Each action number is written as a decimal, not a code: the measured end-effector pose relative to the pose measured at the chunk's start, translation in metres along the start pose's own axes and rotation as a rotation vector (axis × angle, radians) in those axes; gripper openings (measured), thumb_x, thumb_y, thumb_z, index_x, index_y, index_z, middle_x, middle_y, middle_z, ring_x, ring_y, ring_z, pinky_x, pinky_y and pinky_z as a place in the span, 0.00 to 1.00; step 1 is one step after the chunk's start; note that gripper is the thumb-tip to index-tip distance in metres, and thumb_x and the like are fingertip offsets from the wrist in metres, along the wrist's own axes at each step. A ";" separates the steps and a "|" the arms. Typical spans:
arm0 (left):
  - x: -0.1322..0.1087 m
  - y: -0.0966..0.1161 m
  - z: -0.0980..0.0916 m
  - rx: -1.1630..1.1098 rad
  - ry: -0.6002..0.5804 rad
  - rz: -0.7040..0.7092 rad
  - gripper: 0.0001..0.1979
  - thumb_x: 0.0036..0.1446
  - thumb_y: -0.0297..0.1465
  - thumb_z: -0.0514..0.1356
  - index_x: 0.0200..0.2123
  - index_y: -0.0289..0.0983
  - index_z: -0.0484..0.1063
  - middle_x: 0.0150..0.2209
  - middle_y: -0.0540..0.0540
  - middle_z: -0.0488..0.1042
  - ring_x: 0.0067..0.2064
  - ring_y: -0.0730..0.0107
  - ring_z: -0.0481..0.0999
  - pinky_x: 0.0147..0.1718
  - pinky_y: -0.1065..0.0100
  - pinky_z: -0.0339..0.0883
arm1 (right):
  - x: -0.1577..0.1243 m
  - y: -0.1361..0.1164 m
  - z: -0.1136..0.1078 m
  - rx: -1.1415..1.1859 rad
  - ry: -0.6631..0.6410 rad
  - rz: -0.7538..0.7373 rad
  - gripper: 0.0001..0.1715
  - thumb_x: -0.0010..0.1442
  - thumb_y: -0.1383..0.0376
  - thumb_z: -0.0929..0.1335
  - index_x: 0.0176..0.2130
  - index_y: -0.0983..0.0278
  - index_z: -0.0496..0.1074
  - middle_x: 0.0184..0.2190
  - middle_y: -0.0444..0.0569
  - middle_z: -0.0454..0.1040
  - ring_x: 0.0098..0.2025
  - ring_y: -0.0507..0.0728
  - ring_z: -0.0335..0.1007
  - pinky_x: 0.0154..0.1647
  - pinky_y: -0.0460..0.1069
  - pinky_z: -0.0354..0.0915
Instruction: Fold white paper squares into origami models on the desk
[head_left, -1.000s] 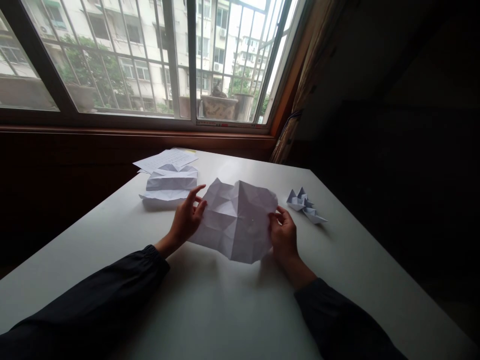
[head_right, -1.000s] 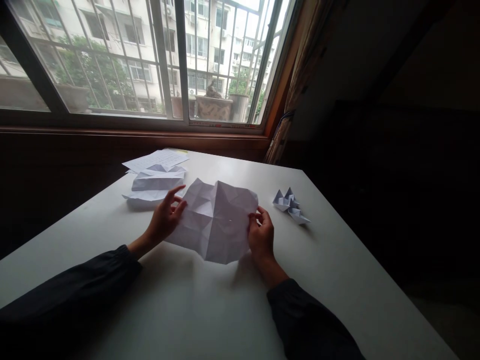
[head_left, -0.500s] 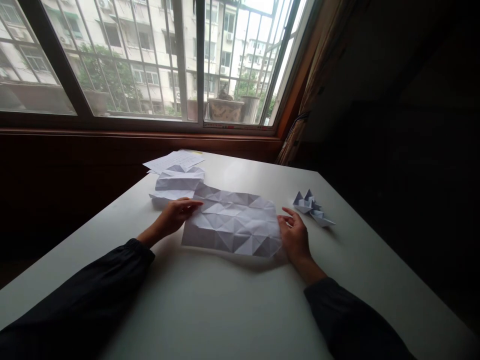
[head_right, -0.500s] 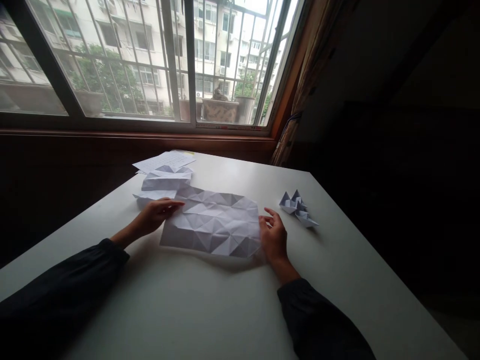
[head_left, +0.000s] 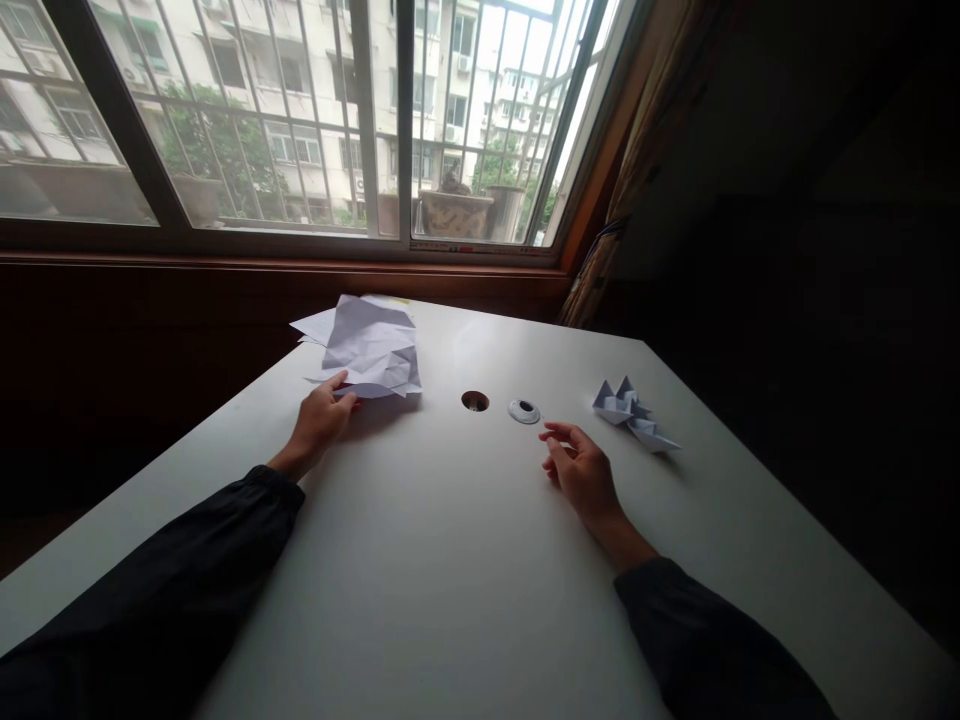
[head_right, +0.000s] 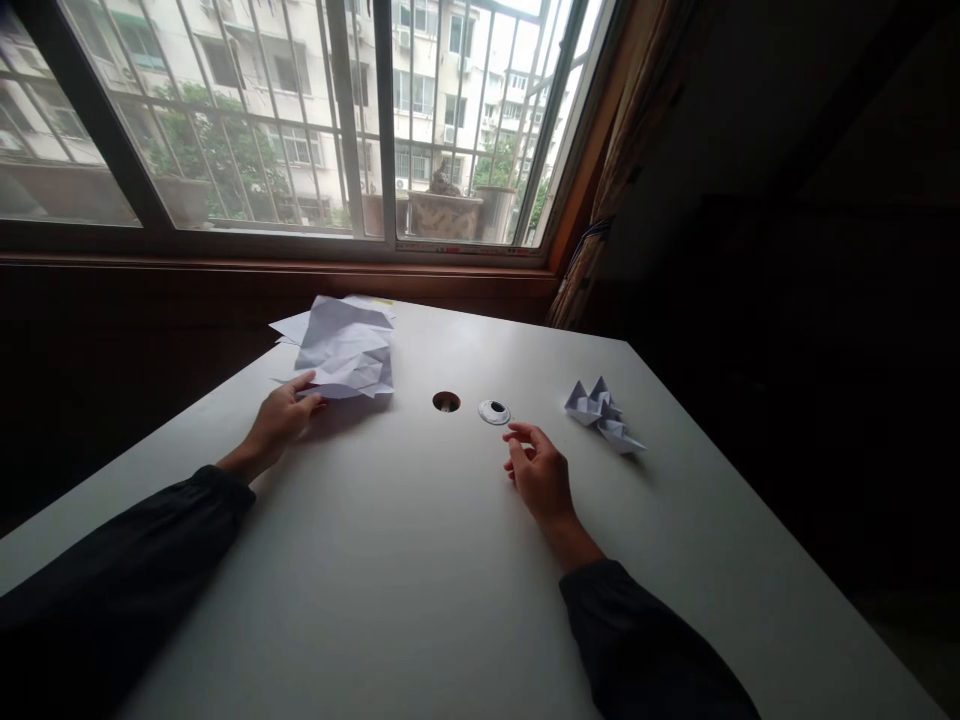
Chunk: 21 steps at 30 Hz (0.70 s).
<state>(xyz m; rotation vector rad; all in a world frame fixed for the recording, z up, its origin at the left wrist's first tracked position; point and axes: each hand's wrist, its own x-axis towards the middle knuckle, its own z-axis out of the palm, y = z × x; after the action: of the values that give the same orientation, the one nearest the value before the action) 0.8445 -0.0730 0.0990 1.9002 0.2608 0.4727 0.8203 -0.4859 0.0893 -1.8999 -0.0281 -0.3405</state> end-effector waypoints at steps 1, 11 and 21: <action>-0.003 -0.001 0.003 0.057 -0.031 0.017 0.31 0.58 0.35 0.63 0.64 0.35 0.68 0.49 0.39 0.80 0.35 0.65 0.82 0.37 0.66 0.75 | 0.000 0.000 0.000 -0.011 -0.006 -0.006 0.21 0.61 0.52 0.68 0.49 0.63 0.75 0.44 0.53 0.80 0.25 0.52 0.73 0.20 0.46 0.69; -0.017 0.025 -0.002 0.683 -0.044 0.716 0.19 0.64 0.39 0.60 0.57 0.44 0.75 0.47 0.41 0.79 0.53 0.51 0.75 0.56 0.54 0.64 | 0.001 0.001 -0.001 -0.087 -0.031 -0.058 0.18 0.63 0.54 0.67 0.46 0.62 0.76 0.42 0.53 0.81 0.26 0.53 0.75 0.21 0.46 0.69; 0.008 0.000 -0.021 0.958 -0.157 0.659 0.17 0.69 0.33 0.52 0.53 0.44 0.77 0.49 0.43 0.80 0.44 0.56 0.80 0.41 0.62 0.71 | -0.001 -0.002 -0.003 -0.138 -0.040 -0.106 0.19 0.64 0.53 0.65 0.45 0.63 0.76 0.41 0.53 0.81 0.26 0.55 0.76 0.20 0.47 0.68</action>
<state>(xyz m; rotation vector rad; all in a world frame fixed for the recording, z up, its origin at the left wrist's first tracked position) 0.8423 -0.0519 0.1078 2.9586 -0.3316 0.6984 0.8180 -0.4875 0.0914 -2.0469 -0.1357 -0.3840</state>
